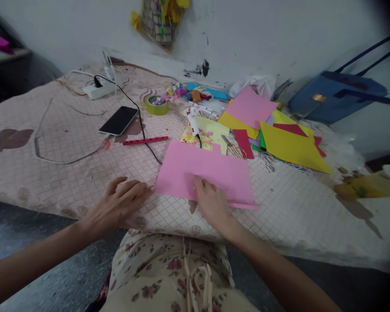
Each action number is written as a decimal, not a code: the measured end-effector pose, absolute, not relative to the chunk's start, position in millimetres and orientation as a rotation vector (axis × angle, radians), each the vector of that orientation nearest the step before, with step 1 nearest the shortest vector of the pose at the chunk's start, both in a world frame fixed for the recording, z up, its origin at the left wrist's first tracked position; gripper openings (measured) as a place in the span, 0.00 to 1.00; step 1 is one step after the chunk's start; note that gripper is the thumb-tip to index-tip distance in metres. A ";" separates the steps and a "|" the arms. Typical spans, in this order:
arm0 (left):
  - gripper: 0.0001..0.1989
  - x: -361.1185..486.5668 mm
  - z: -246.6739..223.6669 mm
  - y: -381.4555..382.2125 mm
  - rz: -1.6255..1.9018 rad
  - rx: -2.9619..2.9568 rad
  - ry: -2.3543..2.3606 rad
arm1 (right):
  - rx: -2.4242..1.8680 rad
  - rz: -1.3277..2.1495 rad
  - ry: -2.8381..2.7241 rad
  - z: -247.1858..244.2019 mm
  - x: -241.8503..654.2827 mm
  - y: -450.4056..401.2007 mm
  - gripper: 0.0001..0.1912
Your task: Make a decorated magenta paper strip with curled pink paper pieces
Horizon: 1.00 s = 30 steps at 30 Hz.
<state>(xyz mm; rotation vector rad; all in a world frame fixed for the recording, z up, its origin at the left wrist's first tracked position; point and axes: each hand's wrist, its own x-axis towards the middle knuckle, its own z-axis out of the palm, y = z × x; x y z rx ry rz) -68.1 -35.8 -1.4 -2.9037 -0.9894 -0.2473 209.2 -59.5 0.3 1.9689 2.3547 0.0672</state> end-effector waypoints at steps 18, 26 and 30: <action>0.15 29.8 6.8 -49.5 -0.555 -3.121 -0.988 | 1.954 0.020 2.385 2.1 211.6 -60.6 0.21; 0.09 54.5 17.3 -31.5 -0.390 -3.146 -1.388 | 2.015 0.007 2.497 -0.8 217.5 -64.7 0.20; 0.08 60.2 18.4 -30.7 -0.280 -3.129 -1.411 | 2.024 0.025 2.503 -3.7 219.2 -65.4 0.19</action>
